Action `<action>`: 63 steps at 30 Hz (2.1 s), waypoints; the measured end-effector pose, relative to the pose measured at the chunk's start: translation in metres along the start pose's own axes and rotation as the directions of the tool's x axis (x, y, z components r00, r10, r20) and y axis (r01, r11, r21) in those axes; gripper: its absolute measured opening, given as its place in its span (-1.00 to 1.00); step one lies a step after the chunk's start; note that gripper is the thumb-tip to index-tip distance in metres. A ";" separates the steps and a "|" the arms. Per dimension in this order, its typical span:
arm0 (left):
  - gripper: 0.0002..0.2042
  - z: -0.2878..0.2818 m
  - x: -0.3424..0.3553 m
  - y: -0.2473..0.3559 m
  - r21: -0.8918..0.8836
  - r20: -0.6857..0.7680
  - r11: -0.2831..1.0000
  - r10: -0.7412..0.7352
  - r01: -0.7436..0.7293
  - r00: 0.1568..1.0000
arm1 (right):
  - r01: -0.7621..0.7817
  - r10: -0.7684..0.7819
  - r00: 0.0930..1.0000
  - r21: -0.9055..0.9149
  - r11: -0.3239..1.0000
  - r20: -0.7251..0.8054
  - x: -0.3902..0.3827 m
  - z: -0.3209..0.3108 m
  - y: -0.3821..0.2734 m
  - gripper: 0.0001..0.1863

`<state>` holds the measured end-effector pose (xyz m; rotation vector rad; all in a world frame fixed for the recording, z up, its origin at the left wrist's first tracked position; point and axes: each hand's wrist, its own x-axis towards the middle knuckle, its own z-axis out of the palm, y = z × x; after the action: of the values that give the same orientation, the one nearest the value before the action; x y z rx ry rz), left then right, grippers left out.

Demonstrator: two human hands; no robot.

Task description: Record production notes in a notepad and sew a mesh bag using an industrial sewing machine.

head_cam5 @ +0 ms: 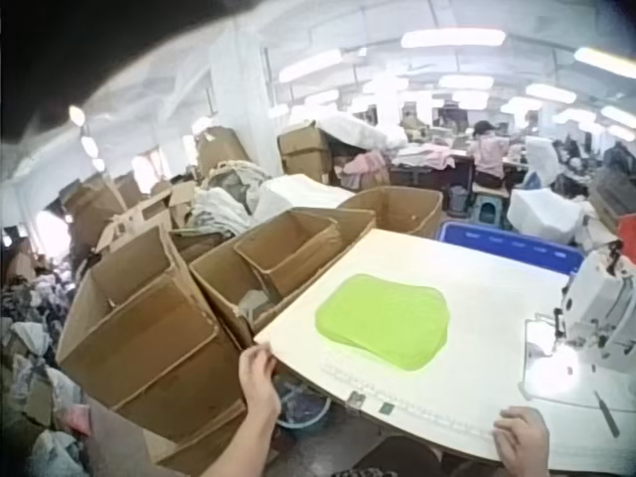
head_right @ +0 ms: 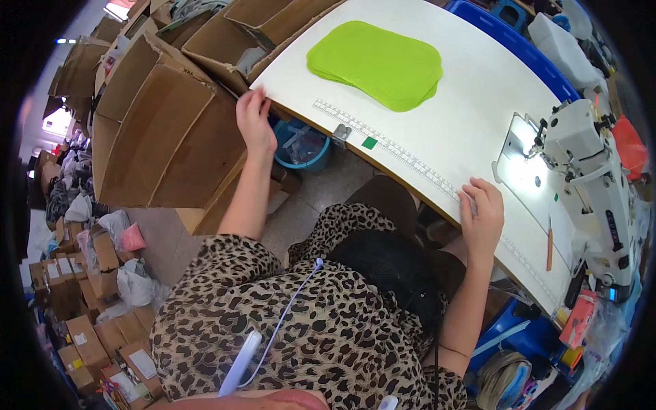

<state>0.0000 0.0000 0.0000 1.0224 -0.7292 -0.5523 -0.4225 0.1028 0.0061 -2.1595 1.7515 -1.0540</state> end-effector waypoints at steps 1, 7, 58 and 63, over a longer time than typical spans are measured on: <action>-0.80 -0.017 -0.004 -0.021 -0.060 -0.241 0.977 -0.213 0.204 0.947 | -0.013 0.013 1.000 -0.024 1.000 0.015 0.001 -0.004 -0.002 -0.87; 0.07 0.023 -0.045 -0.085 -0.399 0.596 0.437 -0.545 0.806 0.590 | 0.014 -0.012 0.999 -0.043 0.999 0.038 0.015 -0.024 0.021 -0.88; -0.56 -0.097 -0.107 0.010 -0.154 0.313 0.553 -0.759 0.819 0.571 | 0.176 -0.277 0.847 0.252 0.952 0.454 0.122 0.107 -0.196 -0.63; -0.54 -0.096 -0.110 0.010 -0.150 0.305 0.551 -0.764 0.821 0.568 | -0.412 -0.086 0.782 0.615 0.672 0.617 0.161 0.027 -0.124 -0.57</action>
<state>0.0034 0.1361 -0.0531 1.0044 -0.2892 -1.5552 -0.2978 -0.0151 0.1191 -1.5072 0.9528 -0.6961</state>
